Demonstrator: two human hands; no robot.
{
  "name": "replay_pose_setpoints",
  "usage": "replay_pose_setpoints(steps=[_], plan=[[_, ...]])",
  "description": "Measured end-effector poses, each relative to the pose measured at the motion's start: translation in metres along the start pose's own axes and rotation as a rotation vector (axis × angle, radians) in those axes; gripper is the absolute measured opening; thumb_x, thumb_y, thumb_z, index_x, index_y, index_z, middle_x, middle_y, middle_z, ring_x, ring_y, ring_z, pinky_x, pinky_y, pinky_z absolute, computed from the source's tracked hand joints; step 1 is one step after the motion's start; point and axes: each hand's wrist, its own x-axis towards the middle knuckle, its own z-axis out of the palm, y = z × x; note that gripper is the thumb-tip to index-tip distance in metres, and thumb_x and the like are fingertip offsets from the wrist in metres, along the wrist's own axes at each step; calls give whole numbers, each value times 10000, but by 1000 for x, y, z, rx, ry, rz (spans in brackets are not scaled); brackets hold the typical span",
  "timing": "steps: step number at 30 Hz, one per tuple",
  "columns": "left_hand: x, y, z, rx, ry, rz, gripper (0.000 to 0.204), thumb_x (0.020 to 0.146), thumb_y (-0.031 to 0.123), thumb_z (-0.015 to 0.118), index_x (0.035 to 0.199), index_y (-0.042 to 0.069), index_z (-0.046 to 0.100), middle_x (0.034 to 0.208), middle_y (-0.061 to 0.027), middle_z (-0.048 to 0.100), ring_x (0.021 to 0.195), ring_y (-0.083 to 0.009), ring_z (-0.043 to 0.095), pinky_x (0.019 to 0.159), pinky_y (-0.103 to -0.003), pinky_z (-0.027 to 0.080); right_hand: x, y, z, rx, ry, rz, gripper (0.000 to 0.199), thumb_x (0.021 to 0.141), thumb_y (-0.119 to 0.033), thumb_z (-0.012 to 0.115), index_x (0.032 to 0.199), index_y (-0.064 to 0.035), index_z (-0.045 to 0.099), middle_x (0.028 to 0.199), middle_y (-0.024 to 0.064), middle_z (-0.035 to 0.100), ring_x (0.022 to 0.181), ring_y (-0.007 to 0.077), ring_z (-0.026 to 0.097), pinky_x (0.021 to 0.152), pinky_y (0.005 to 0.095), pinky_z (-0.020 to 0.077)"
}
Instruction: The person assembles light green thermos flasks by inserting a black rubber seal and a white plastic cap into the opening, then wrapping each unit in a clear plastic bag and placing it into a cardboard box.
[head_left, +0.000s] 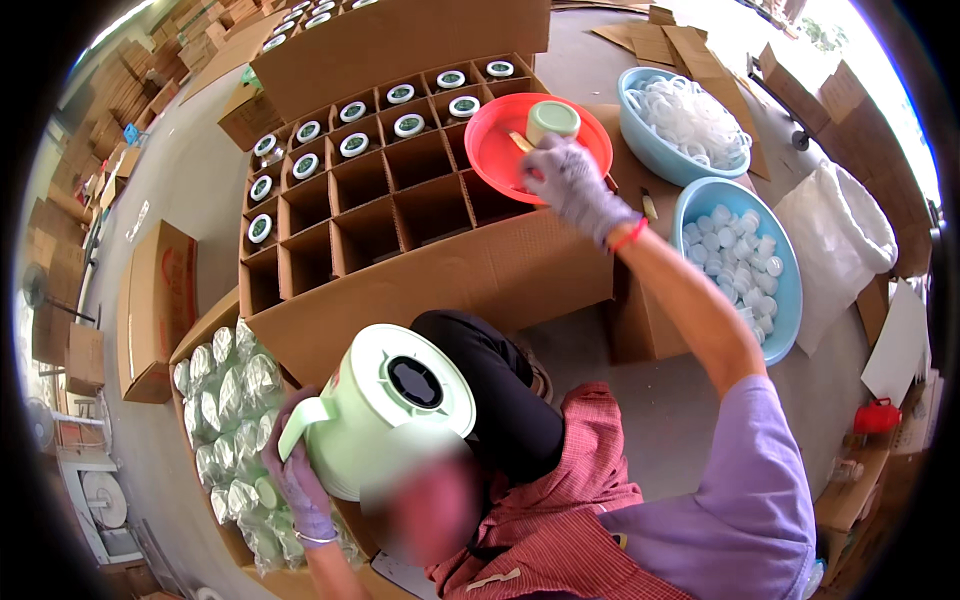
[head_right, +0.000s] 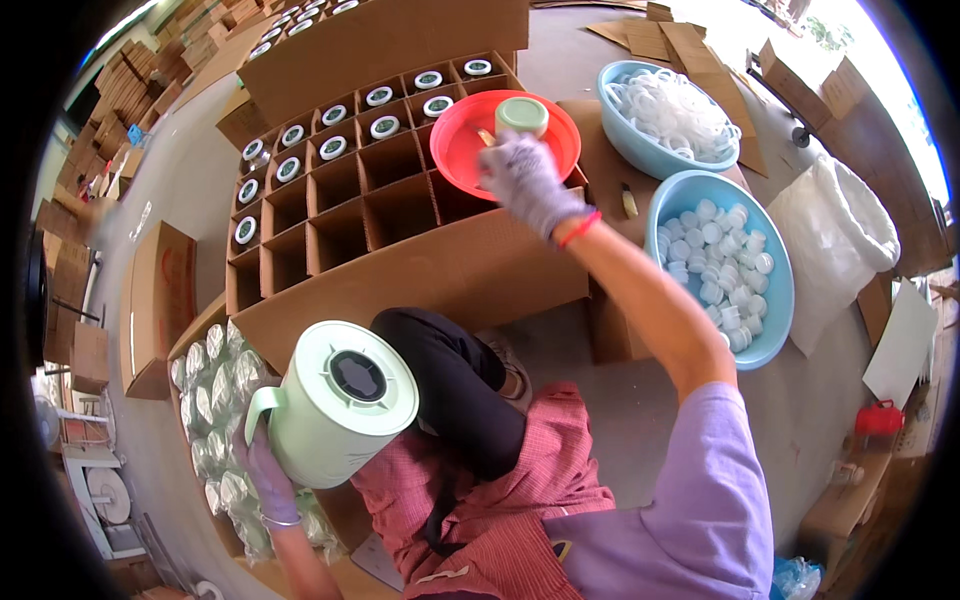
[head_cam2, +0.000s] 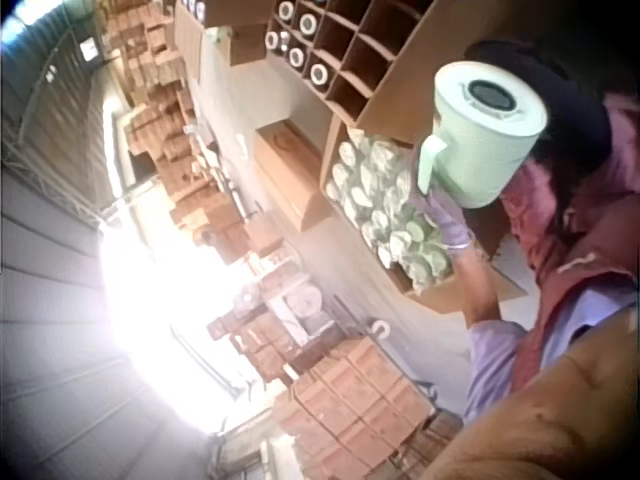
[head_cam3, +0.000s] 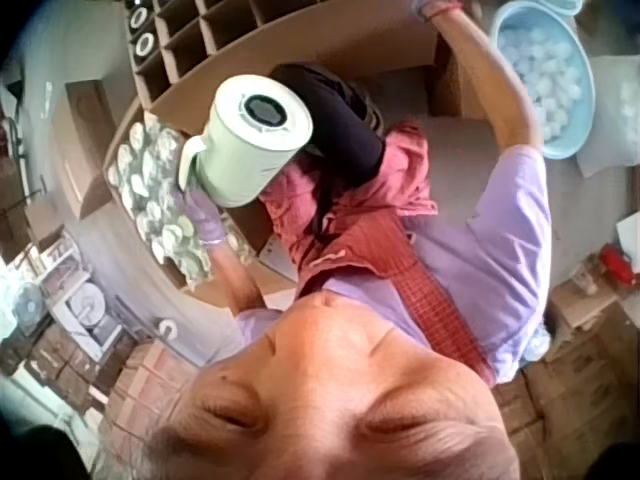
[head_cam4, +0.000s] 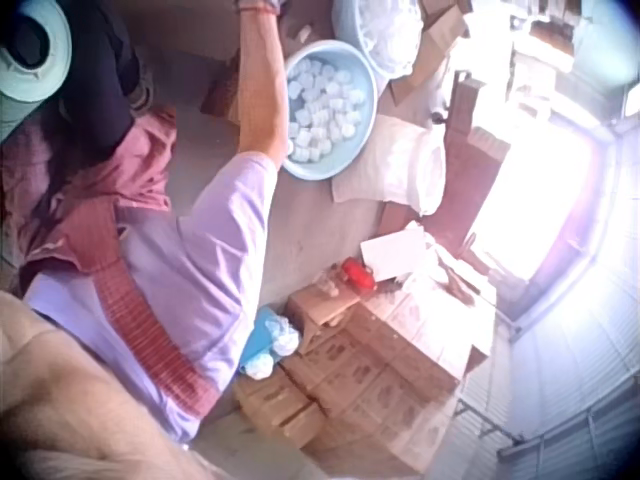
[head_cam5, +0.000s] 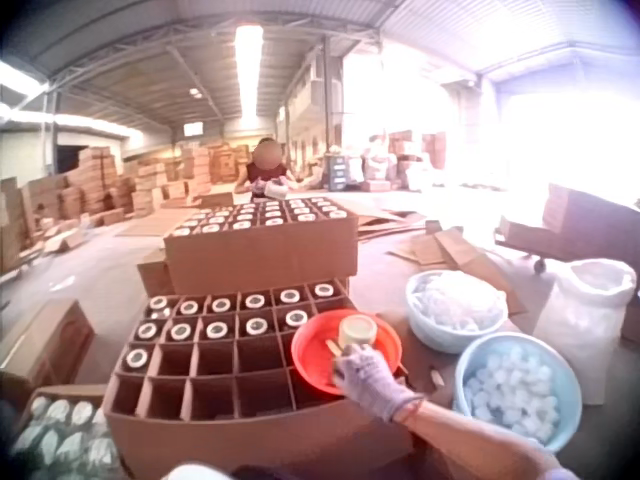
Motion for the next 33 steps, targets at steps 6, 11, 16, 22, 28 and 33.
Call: replay_pose_setpoints(steps=[6, 11, 16, 22, 28, 33], plan=[[1, -40, -15, 263, 12, -63, 422, 1003, 302, 524, 1276, -6, 617, 1235, -170, 488, 1185, -281, 506, 1025, -399, 406, 31, 38, 24, -397, -404, -14, 211, 786, -245, 695, 952, -135, 761, 1090, 138, 642, 999, 318, 642, 859, 443, 544], [10, -40, -22, 473, -118, 177, 393, 972, 238, 505, 1258, -2, 630, 1209, -167, 593, 1148, -316, 535, 1018, -418, 414, 15, 42, -15, 831, -105, 380, 253, 804, -255, 624, 874, -31, 718, 853, 68, 665, 933, 228, 650, 845, 356, 488], [28, -34, -8, 51, -120, 37, 259, 873, 98, 556, 1104, 44, 660, 996, -133, 690, 952, -300, 626, 867, -392, 488, -30, -39, -51, 1673, -217, 359, 264, 958, -291, 569, 983, -31, 609, 954, 104, 639, 880, 220, 647, 798, 362, 537], [42, 7, 5, 304, -331, 353, 136, 960, 118, 538, 1010, 35, 634, 877, -121, 681, 782, -252, 673, 705, -345, 531, -73, -145, -61, 615, -126, -940, 248, 783, -142, 698, 1022, -119, 635, 1137, 87, 574, 1095, 306, 558, 961, 433, 466], [27, 14, 3, 149, -240, 249, 226, 973, 193, 595, 962, -18, 675, 839, -102, 700, 722, -212, 675, 662, -321, 528, -80, -155, -70, 686, -252, -906, 245, 859, -252, 670, 1035, -99, 594, 1092, 106, 566, 944, 312, 599, 811, 426, 510], [-8, -8, 3, 135, -108, 255, 285, 901, 148, 629, 1141, -4, 649, 1076, -137, 667, 998, -285, 594, 877, -403, 460, -105, -167, -80, 822, -480, -498, 232, 927, -266, 656, 1012, -73, 559, 875, 150, 588, 770, 366, 632, 635, 434, 500]])
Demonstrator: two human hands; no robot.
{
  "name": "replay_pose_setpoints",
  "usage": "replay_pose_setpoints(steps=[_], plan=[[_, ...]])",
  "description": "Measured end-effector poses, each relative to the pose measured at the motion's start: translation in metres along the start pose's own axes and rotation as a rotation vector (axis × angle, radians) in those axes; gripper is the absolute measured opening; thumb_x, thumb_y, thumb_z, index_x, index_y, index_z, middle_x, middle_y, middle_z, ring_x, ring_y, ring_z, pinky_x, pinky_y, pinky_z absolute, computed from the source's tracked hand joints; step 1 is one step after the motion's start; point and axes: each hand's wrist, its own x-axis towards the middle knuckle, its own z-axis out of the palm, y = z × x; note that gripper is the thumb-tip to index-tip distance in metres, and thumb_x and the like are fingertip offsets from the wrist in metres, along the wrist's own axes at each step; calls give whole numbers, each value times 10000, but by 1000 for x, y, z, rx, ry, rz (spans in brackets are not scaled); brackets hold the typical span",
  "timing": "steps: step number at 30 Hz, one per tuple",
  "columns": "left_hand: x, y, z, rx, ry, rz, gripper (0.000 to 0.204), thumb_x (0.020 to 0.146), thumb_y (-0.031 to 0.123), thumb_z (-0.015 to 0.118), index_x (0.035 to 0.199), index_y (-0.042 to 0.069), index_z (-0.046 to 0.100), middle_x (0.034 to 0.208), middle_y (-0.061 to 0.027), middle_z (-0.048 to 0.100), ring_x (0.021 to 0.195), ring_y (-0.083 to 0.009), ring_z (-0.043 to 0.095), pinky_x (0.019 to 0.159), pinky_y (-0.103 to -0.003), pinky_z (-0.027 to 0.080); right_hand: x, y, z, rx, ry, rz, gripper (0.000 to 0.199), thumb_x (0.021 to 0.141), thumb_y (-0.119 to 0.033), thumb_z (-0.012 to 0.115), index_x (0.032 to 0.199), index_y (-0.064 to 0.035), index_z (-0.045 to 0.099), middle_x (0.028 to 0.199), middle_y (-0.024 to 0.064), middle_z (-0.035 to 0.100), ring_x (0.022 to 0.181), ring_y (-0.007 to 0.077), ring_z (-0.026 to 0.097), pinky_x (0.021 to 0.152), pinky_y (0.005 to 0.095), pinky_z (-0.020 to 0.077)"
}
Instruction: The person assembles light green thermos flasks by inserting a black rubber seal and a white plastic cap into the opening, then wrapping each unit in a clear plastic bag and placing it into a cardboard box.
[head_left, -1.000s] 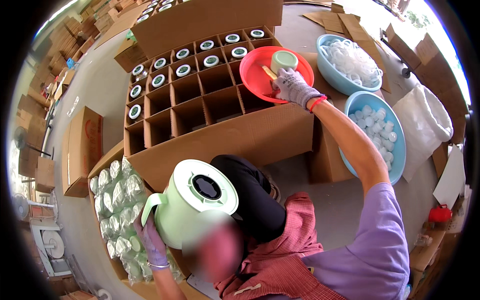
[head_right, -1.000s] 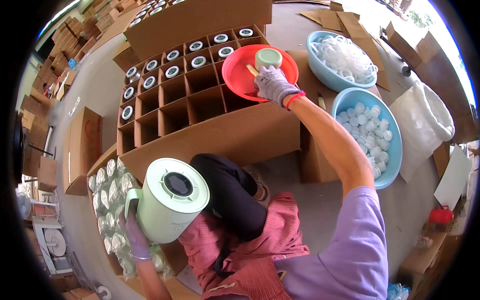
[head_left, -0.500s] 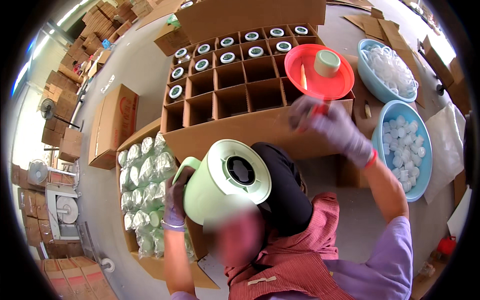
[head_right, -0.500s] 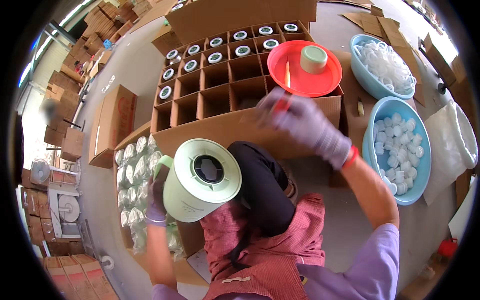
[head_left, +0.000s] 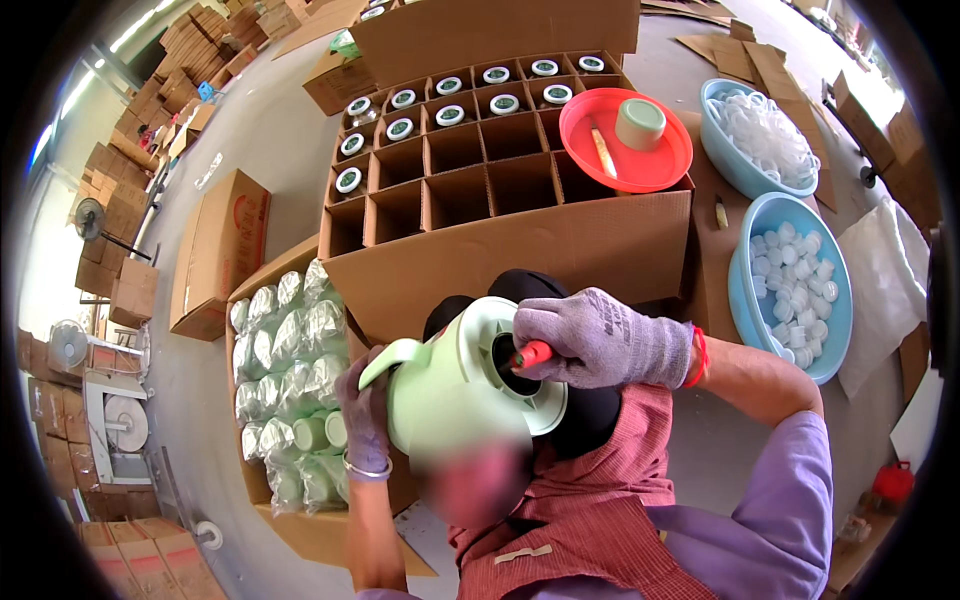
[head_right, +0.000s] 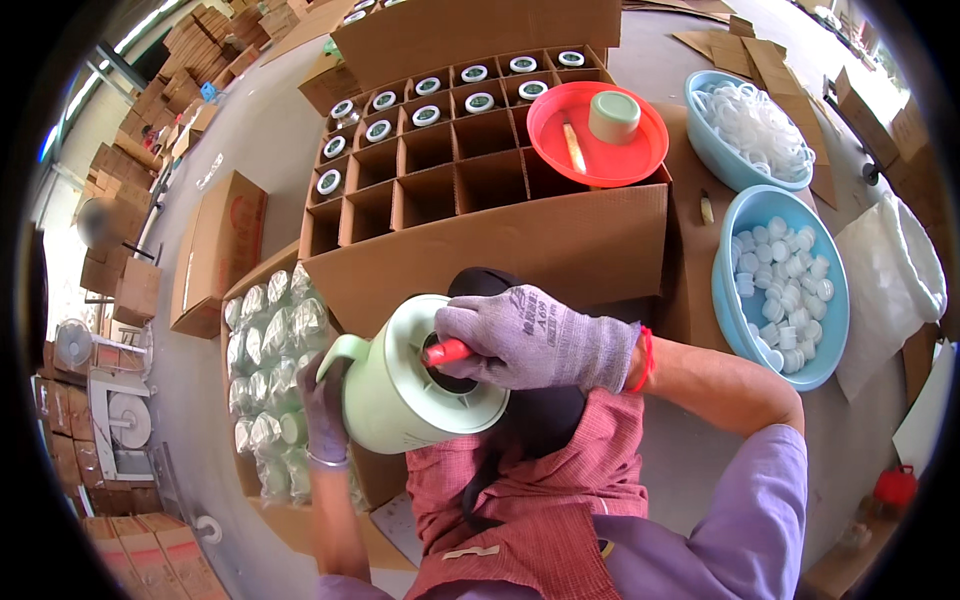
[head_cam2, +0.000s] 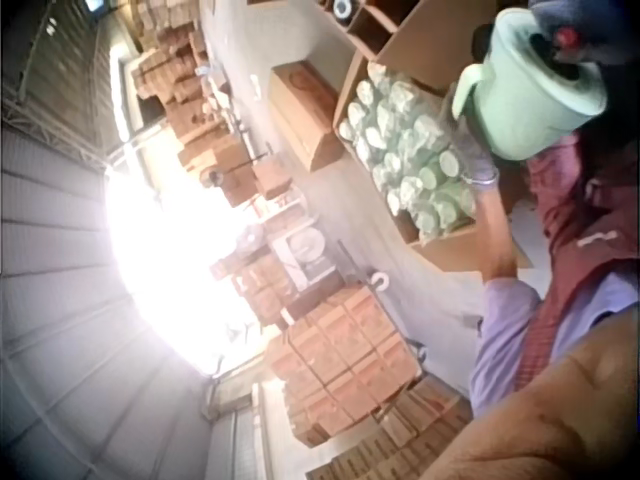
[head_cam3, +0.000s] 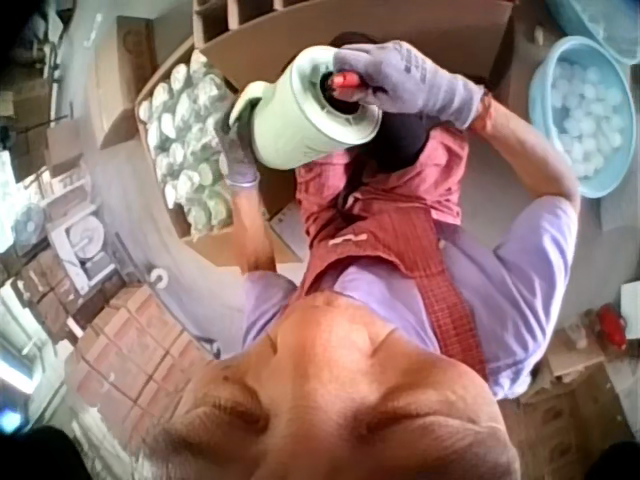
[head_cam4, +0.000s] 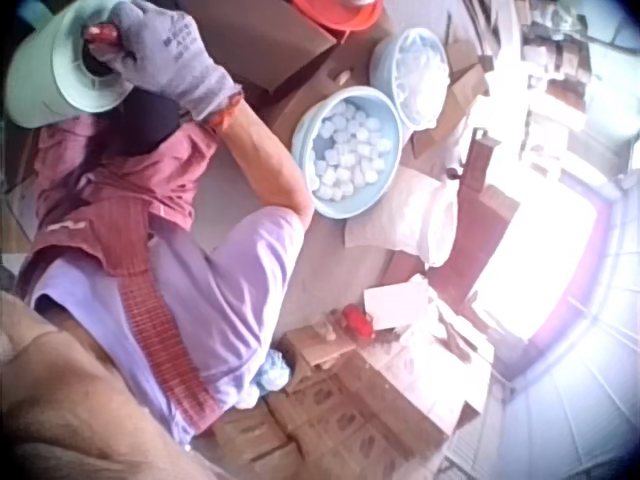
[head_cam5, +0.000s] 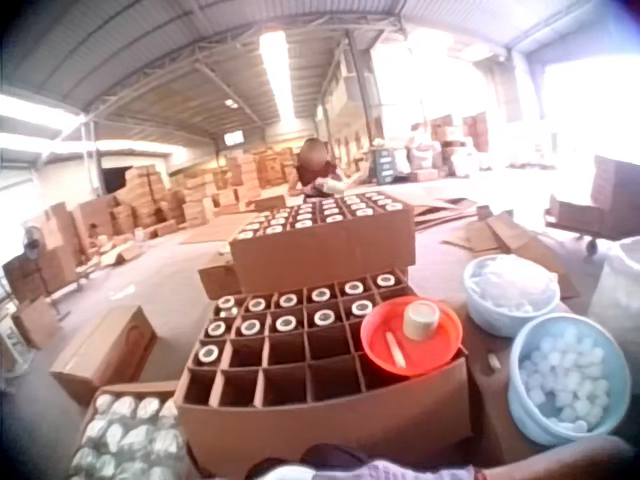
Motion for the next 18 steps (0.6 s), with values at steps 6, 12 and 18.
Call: replay_pose_setpoints(steps=[6, 12, 18], plan=[[-32, 62, 26, -153, 290, -197, 283, 969, 148, 569, 1103, -86, 655, 977, -98, 688, 883, -151, 603, 798, -296, 480, 2, 25, 4, 192, 169, 368, 300, 914, -277, 666, 986, 4, 591, 779, 197, 635, 733, 351, 653, 689, 431, 490], [-37, 88, 10, 26, -401, -260, 432, 773, 82, 616, 1201, 30, 614, 853, -205, 686, 782, -271, 717, 718, -376, 544, 31, 79, -52, -242, 292, 260, 328, 887, -330, 669, 977, -18, 628, 819, 196, 682, 826, 351, 680, 706, 428, 522], [-43, 46, 25, -273, -612, -525, 483, 798, 60, 620, 1270, -27, 564, 1023, -134, 720, 966, -225, 699, 835, -336, 538, 28, 215, -116, -983, 316, 726, 264, 905, -271, 592, 1046, -52, 631, 914, 182, 686, 867, 333, 703, 639, 460, 560]])
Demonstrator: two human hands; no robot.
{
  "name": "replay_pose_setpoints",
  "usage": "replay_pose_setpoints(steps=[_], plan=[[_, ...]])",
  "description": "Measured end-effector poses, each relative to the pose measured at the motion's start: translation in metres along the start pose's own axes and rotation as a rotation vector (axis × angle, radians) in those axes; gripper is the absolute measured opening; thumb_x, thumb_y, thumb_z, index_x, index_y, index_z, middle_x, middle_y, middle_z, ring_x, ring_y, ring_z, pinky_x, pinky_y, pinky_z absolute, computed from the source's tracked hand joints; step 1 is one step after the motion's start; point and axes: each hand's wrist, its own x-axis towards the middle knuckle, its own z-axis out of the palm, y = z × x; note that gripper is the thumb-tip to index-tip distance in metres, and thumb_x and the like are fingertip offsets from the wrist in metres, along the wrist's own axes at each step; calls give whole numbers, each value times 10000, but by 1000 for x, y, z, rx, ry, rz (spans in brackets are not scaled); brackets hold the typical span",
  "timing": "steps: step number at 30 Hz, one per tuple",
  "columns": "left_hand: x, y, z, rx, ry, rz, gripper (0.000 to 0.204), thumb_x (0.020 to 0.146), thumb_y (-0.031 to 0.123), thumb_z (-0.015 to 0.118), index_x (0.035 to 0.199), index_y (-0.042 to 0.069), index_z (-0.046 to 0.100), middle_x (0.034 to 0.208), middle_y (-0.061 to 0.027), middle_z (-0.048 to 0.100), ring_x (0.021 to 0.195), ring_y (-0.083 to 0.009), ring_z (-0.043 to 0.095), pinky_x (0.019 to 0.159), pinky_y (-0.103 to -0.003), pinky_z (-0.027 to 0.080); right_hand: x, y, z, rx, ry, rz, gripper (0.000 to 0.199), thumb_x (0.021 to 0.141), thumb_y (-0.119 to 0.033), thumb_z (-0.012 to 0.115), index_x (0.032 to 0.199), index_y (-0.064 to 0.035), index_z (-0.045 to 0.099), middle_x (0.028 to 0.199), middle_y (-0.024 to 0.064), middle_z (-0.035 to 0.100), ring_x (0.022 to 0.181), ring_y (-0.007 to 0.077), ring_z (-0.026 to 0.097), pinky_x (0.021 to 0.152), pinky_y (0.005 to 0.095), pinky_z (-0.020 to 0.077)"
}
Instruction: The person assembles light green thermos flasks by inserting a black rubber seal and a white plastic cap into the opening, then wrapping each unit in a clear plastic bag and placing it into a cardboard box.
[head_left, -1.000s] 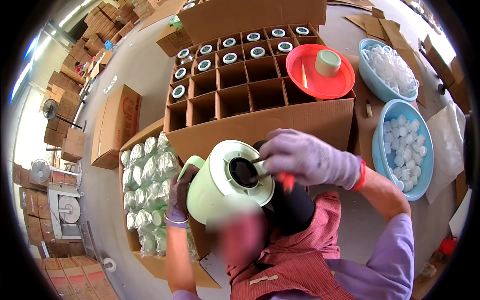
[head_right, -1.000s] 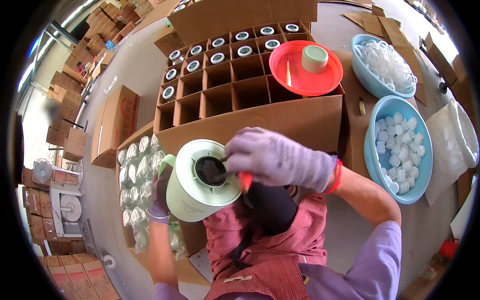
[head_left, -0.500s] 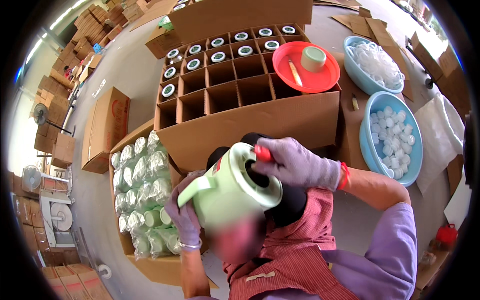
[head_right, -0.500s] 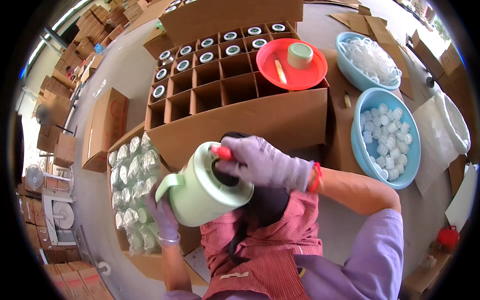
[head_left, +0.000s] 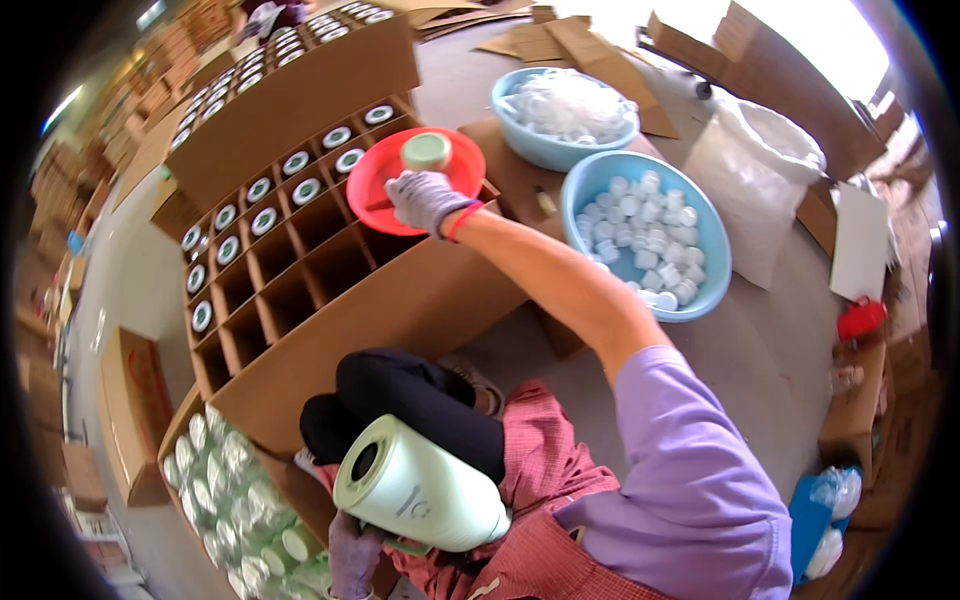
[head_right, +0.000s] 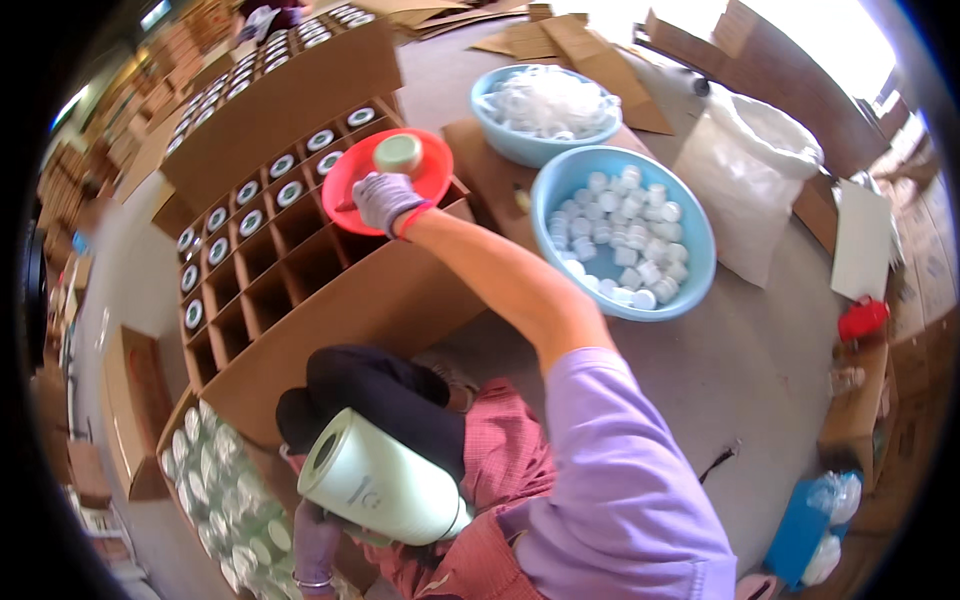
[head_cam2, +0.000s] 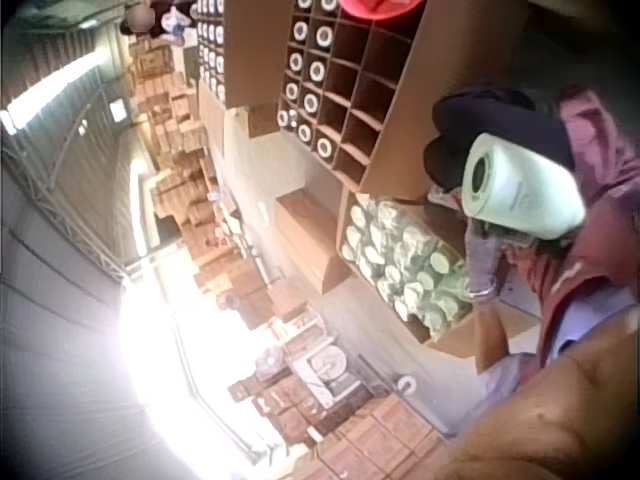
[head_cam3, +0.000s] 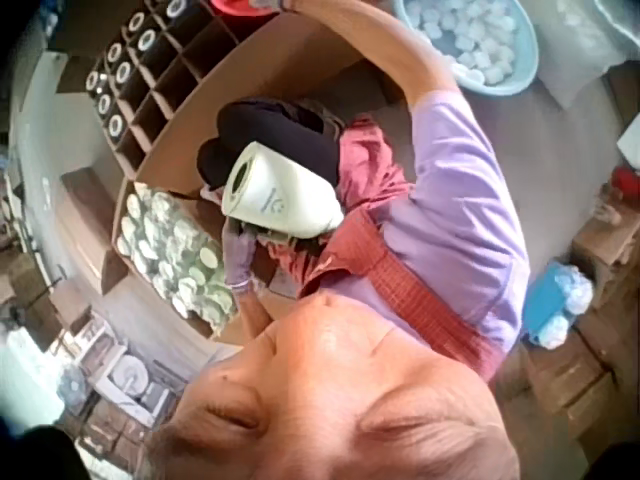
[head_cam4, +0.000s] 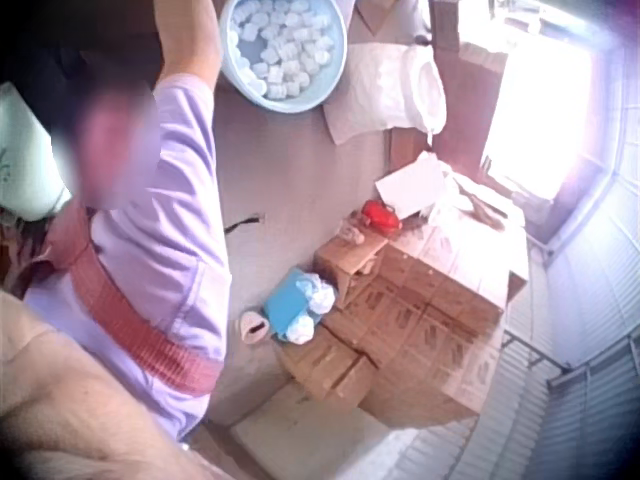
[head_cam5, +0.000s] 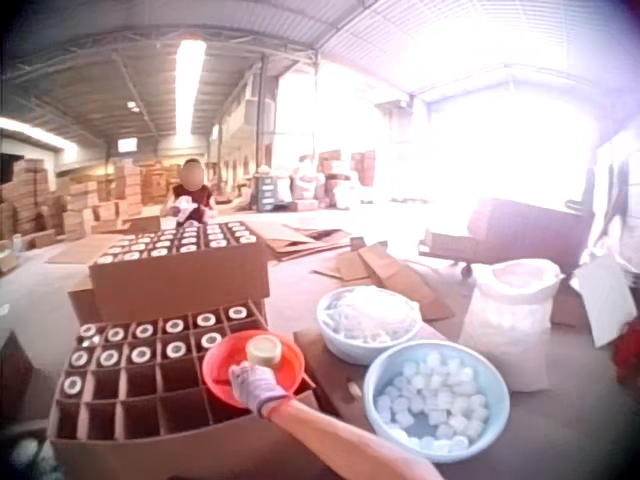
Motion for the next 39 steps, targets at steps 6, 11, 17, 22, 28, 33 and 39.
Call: replay_pose_setpoints(steps=[6, 11, 17, 22, 28, 33, 39], plan=[[-19, -36, 1, -302, 84, -81, 411, 831, 111, 633, 1222, -13, 620, 1146, -131, 685, 1040, -197, 654, 867, -328, 520, -55, 38, -26, 255, 326, 11, 200, 877, -253, 619, 955, -78, 679, 920, 138, 670, 891, 320, 661, 759, 427, 541], [-15, -48, 12, -615, 233, -94, 395, 884, 136, 580, 1254, -4, 587, 1195, -127, 658, 1083, -211, 636, 910, -357, 515, -194, 199, -29, -43, 373, 549, 263, 869, -319, 644, 932, -65, 662, 927, 190, 660, 878, 381, 652, 775, 476, 521], [6, -73, 10, -1106, 294, 39, 379, 949, 167, 516, 1292, 8, 549, 1254, -124, 626, 1136, -227, 614, 962, -393, 509, -352, 341, 58, -556, -306, 933, 492, 850, -377, 664, 1258, -112, 588, 1132, 172, 654, 1125, 335, 628, 971, 682, 416], [1, -61, 15, -1453, 280, 208, 370, 1002, 193, 463, 1323, 18, 516, 1302, -121, 599, 1180, -240, 596, 1005, -422, 504, -258, 144, -19, 231, 378, 307, 506, 798, -41, 710, 1264, -40, 514, 1155, 192, 583, 1009, 383, 611, 894, 421, 499], [-2, -39, 38, -1404, 312, 164, 314, 956, 168, 454, 1221, 36, 559, 863, 19, 574, 914, -156, 616, 915, -415, 536, -237, -87, -109, 878, 155, -426, 551, 708, -126, 819, 1213, -51, 611, 1143, 133, 616, 988, 335, 602, 879, 430, 502], [-6, -20, 53, -1399, 345, 168, 387, 948, 244, 457, 1191, -39, 563, 1144, -97, 630, 1016, -198, 614, 942, -362, 500, -238, -130, -97, 836, 384, -422, 570, 810, -357, 773, 1266, -63, 602, 1270, 209, 525, 1091, 380, 551, 976, 484, 444], [-3, -12, 71, -1154, 462, 243, 421, 929, 338, 525, 1146, -17, 590, 1112, -72, 643, 1036, -183, 610, 914, -373, 506, -226, -164, -94, 1404, 343, -366, 752, 768, -313, 829, 1365, -22, 476, 1332, 253, 502, 1195, 380, 523, 1017, 473, 420]])
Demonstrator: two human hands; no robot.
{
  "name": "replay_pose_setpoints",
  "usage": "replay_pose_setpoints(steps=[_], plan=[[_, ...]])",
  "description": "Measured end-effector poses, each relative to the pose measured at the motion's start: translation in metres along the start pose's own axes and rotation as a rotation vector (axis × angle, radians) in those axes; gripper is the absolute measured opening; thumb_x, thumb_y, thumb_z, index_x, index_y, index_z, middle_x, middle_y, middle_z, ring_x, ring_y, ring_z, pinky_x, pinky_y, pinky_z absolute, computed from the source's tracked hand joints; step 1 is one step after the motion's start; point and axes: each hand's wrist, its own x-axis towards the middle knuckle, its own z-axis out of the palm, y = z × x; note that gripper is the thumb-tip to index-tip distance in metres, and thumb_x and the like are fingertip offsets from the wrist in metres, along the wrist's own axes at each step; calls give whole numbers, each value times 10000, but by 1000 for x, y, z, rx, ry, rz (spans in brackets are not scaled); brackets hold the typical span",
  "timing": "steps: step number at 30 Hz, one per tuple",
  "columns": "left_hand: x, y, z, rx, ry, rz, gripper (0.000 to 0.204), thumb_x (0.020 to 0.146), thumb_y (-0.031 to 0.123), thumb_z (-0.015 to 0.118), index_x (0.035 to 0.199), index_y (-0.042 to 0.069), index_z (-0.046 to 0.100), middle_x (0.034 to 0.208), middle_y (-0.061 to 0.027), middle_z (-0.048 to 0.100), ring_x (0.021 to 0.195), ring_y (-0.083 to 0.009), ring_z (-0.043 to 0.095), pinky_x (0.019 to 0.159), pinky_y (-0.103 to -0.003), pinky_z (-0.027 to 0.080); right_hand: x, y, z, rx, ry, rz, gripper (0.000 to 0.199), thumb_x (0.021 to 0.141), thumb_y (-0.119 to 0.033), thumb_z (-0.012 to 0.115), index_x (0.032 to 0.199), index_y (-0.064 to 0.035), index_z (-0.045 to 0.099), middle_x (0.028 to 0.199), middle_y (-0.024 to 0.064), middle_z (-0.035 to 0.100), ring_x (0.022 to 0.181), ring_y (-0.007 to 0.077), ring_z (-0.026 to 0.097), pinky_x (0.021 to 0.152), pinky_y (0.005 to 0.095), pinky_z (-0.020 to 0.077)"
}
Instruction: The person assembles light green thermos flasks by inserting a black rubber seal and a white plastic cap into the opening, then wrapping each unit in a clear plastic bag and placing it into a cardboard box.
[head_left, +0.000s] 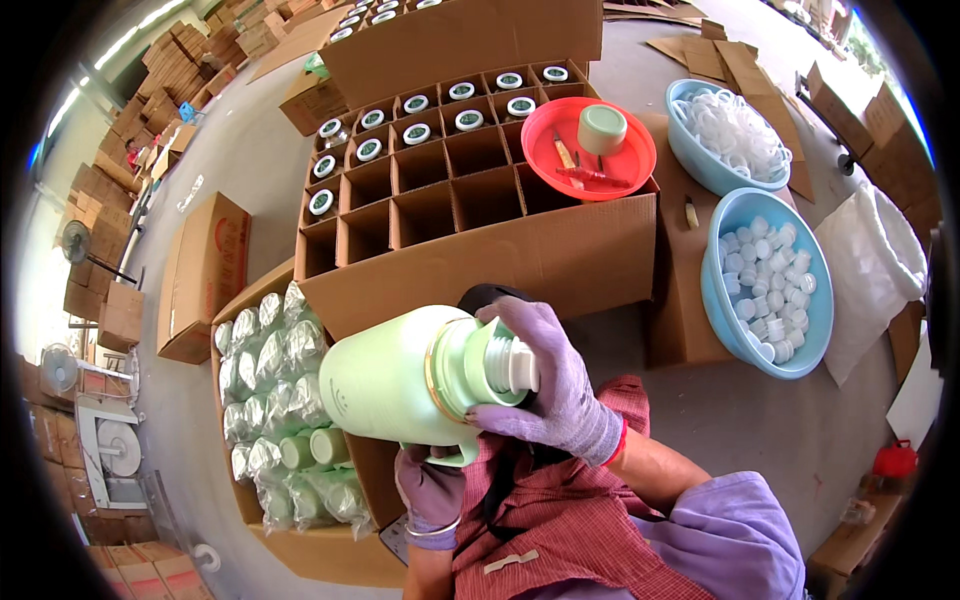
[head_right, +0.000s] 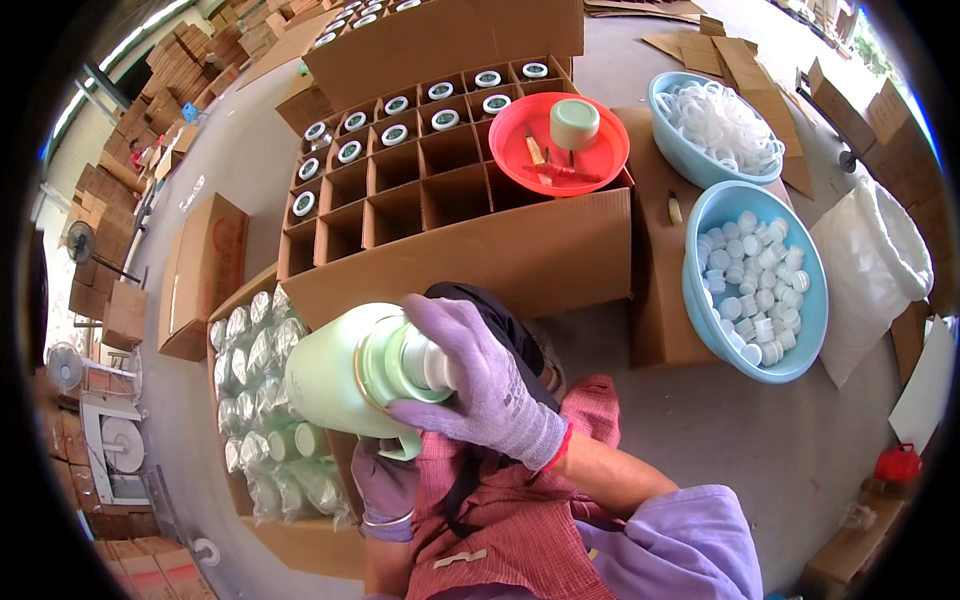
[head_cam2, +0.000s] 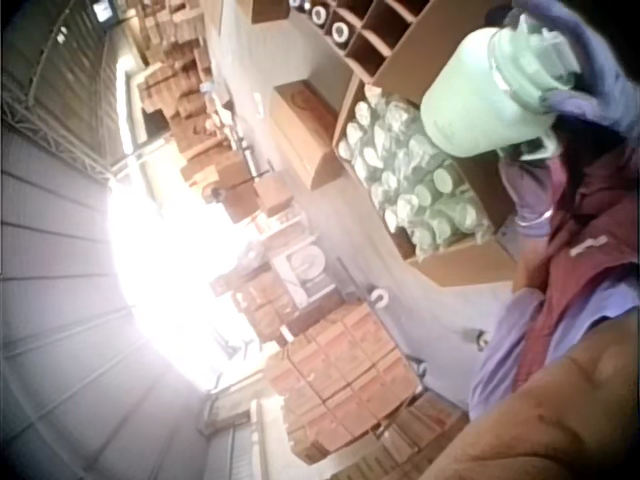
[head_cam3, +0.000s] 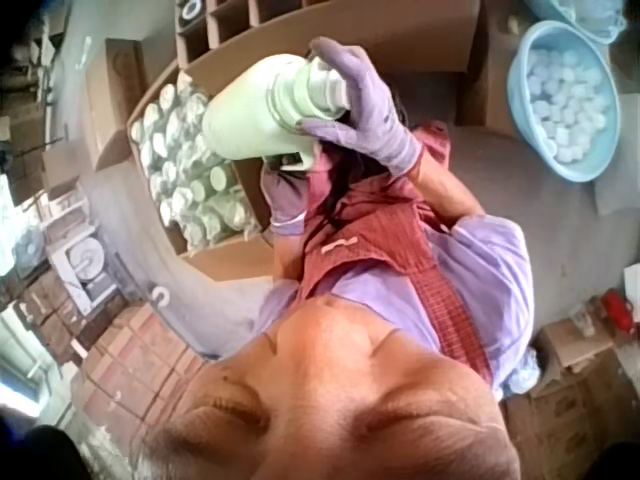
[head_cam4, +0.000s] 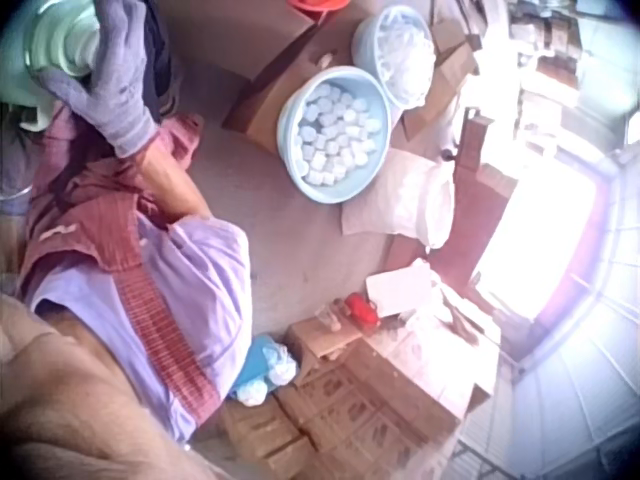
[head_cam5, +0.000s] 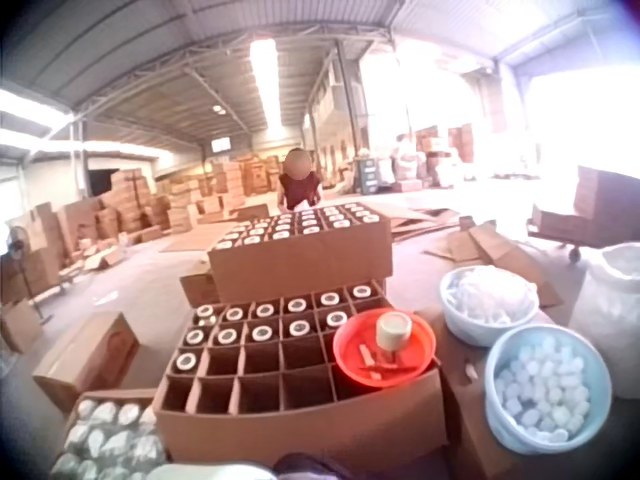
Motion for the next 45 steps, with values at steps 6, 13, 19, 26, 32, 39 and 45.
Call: replay_pose_setpoints(steps=[6, 13, 19, 26, 32, 39, 45], plan=[[9, 8, 11, -152, -16, -74, 364, 919, 316, 550, 1120, 15, 584, 923, -29, 622, 895, -186, 607, 873, -386, 523, 28, 2, -3, -113, -120, 72, 702, 787, -223, 778, 1412, -50, 508, 1085, 173, 499, 961, 316, 528, 881, 406, 456], [32, 34, 14, -73, 78, -194, 476, 928, 363, 575, 1215, -16, 551, 1063, -65, 649, 926, -162, 600, 878, -338, 518, 43, 30, -1, -137, -230, -63, 578, 815, -241, 760, 1341, -76, 586, 1104, 187, 512, 968, 324, 533, 875, 419, 465], [30, 7, -16, -29, -59, -16, 551, 963, 418, 539, 1271, -38, 535, 1207, -80, 623, 1005, -152, 583, 914, -318, 500, 59, 22, 6, -40, -198, -34, 675, 791, -304, 799, 1367, -72, 536, 1099, 215, 512, 951, 372, 554, 839, 449, 480], [25, -4, -20, -128, -44, -67, 518, 980, 348, 478, 1336, -28, 490, 1284, -103, 591, 1131, -224, 587, 1002, -364, 488, 59, 27, 13, -84, -204, 1, 587, 811, -258, 754, 1301, -8, 548, 1045, 179, 508, 929, 333, 548, 830, 418, 469], [37, 8, -27, -471, -178, -189, 421, 988, 209, 432, 1339, -16, 494, 1328, -132, 585, 1210, -265, 576, 1030, -403, 485, 57, 45, 11, -30, -331, -116, 565, 902, -182, 649, 1403, 11, 475, 1265, 239, 490, 1099, 383, 549, 942, 427, 472], [29, 14, -16, -123, 16, -26, 385, 993, 209, 421, 1278, -24, 534, 1177, -110, 624, 982, -204, 610, 938, -364, 510, 65, 30, -2, -292, -461, -135, 570, 922, -149, 627, 1436, -7, 424, 1432, 281, 420, 1198, 443, 546, 984, 456, 492], [24, 8, 10, -176, -26, 28, 279, 970, 151, 483, 1176, -19, 564, 1059, -80, 618, 900, -166, 589, 848, -346, 539, 68, 43, 0, -135, -349, -43, 550, 907, -173, 649, 1391, 11, 463, 1253, 236, 502, 1086, 405, 561, 946, 430, 480]])
